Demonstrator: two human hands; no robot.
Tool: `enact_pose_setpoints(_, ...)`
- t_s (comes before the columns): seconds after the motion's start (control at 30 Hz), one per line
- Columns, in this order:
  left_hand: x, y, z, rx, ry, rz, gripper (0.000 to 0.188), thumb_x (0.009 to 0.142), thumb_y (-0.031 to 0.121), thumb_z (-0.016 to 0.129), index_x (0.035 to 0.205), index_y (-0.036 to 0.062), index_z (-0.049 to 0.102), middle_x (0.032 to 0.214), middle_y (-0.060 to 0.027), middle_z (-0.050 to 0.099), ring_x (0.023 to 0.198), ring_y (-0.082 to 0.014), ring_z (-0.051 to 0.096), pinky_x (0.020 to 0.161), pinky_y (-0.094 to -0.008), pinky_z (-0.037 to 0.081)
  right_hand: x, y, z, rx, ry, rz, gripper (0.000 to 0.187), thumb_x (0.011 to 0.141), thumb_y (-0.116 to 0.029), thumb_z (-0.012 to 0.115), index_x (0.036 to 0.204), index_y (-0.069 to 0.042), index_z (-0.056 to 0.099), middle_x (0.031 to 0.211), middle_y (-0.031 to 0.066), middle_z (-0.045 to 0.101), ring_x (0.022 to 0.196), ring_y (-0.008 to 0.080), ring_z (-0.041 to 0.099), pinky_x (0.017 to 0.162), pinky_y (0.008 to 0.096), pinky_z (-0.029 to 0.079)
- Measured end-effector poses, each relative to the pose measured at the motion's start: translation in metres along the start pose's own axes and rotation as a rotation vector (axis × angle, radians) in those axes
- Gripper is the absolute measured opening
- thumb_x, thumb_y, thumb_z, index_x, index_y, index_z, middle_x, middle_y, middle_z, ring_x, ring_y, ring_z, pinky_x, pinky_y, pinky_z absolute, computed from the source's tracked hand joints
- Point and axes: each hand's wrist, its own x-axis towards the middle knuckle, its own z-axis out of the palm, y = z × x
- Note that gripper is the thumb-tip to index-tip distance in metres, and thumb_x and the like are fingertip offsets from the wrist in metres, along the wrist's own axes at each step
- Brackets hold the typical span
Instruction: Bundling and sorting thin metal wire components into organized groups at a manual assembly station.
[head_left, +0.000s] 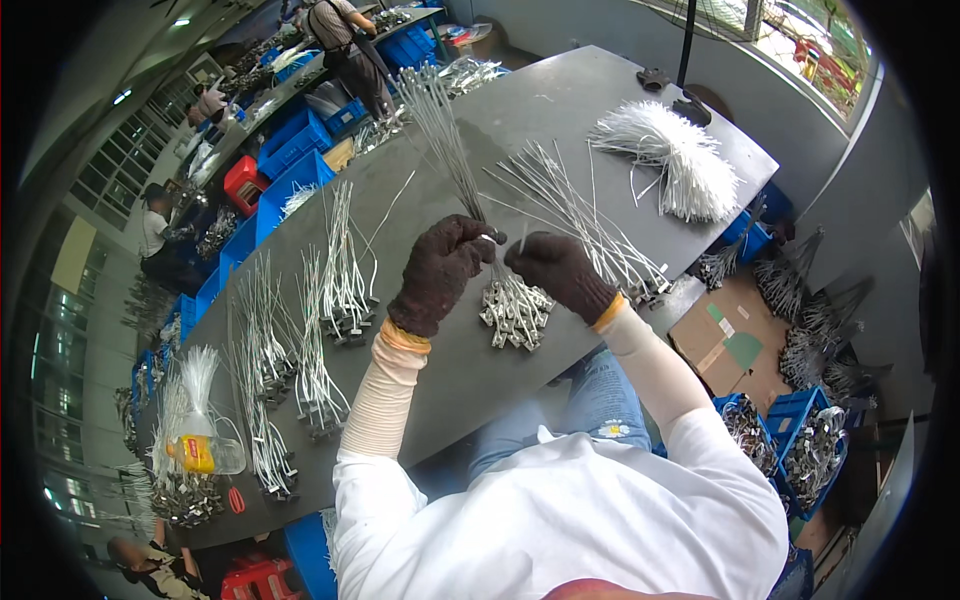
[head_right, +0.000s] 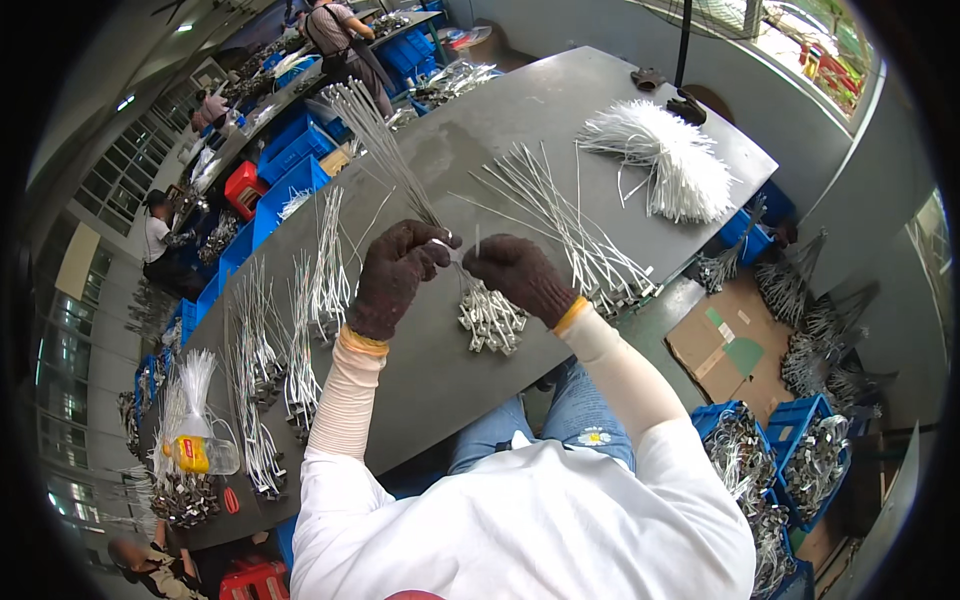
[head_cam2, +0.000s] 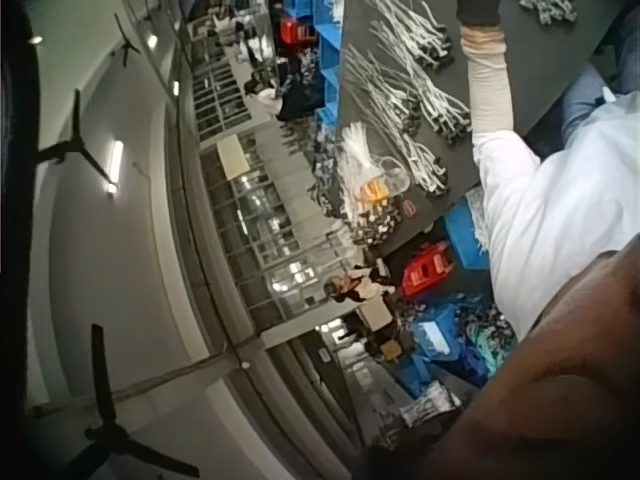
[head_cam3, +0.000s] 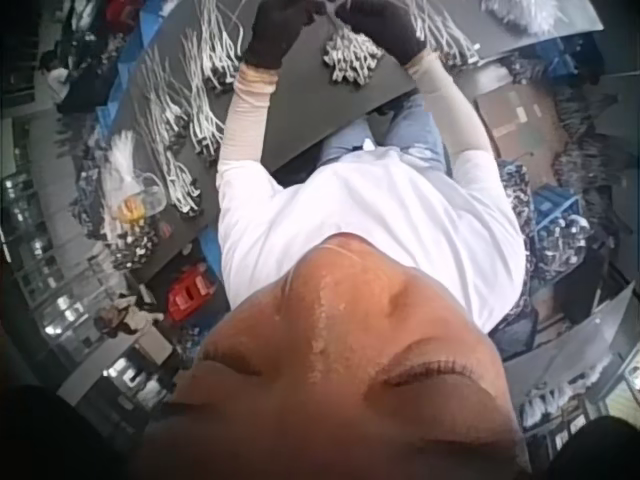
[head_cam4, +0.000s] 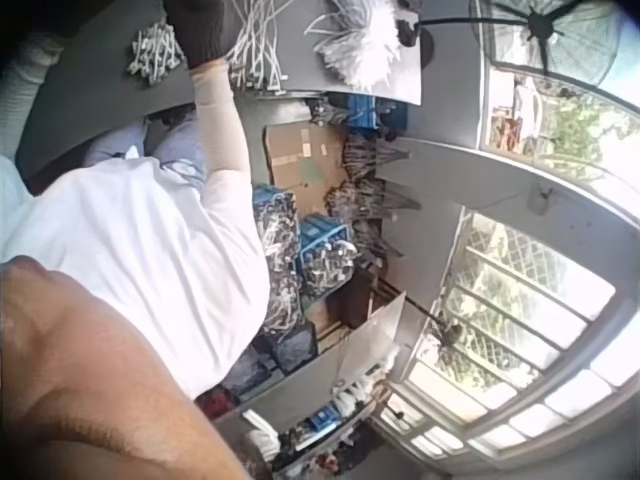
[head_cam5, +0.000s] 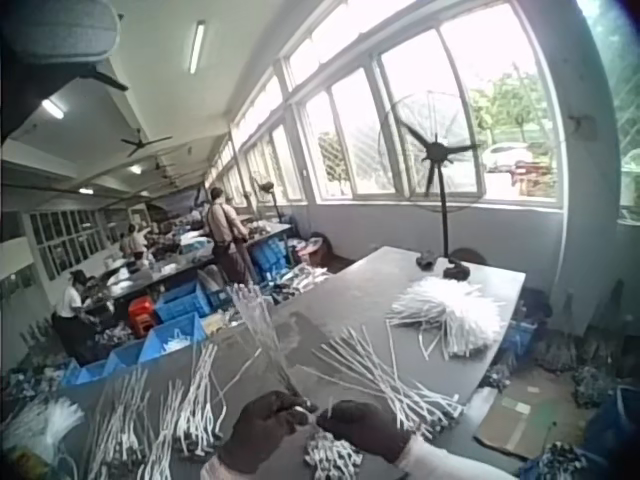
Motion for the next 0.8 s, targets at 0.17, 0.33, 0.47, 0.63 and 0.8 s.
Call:
enact_pose_setpoints(0.17, 0.002, 0.007, 0.006, -0.256, 0.027, -0.090, 0.006, 0.093, 0.007, 0.061, 0.097, 0.0032, 0.063, 0.089, -0.0056, 0.069, 0.076, -0.0147, 0.062, 0.067, -0.0269, 0.048, 0.020, -0.003, -0.009, 0.191, 0.183, 0.243, 0.022, 0.092, -0.015, 0.067, 0.110, -0.002, 0.069, 0.079, -0.0010, 0.062, 0.068, 0.0064, 0.054, 0.063, 0.0237, 0.046)
enact_pose_setpoints(0.33, -0.006, -0.003, 0.017, 0.832, 0.261, 0.588, 0.015, 0.085, 0.005, 0.070, 0.099, 0.0047, 0.065, 0.094, -0.0099, 0.068, 0.085, -0.0262, 0.066, 0.075, -0.0349, 0.054, 0.008, -0.023, -0.019, -0.067, 0.530, -0.208, 0.032, 0.091, 0.001, 0.060, 0.122, -0.002, 0.062, 0.111, 0.0072, 0.065, 0.077, 0.0085, 0.057, 0.068, 0.0244, 0.050)
enact_pose_setpoints(0.47, -0.012, 0.002, 0.024, 0.668, 0.331, 0.813, 0.022, 0.079, -0.001, 0.073, 0.099, 0.0043, 0.067, 0.099, -0.0115, 0.067, 0.095, -0.0293, 0.068, 0.082, -0.0371, 0.056, -0.001, -0.057, -0.023, -0.352, 0.121, -0.588, 0.049, 0.085, 0.017, 0.052, 0.130, -0.002, 0.057, 0.124, 0.0122, 0.061, 0.088, 0.0134, 0.064, 0.073, 0.0270, 0.052)
enact_pose_setpoints(0.63, -0.013, 0.006, 0.022, 0.522, 0.187, 0.795, 0.022, 0.078, -0.005, 0.074, 0.098, 0.0028, 0.069, 0.103, -0.0120, 0.068, 0.098, -0.0294, 0.068, 0.085, -0.0364, 0.055, 0.028, -0.057, -0.015, -0.555, -0.049, -0.625, 0.046, 0.086, 0.002, 0.065, 0.130, -0.009, 0.060, 0.118, 0.0173, 0.065, 0.098, 0.0316, 0.068, 0.082, 0.0372, 0.055)
enact_pose_setpoints(0.8, -0.010, 0.003, 0.019, 0.534, 0.162, 0.801, 0.024, 0.077, -0.006, 0.074, 0.098, 0.0026, 0.069, 0.104, -0.0133, 0.069, 0.099, -0.0294, 0.068, 0.085, -0.0362, 0.055, 0.027, -0.044, -0.021, -0.564, -0.014, -0.553, 0.032, 0.086, -0.005, 0.067, 0.118, -0.010, 0.067, 0.103, 0.0129, 0.070, 0.092, 0.0331, 0.068, 0.079, 0.0392, 0.055)
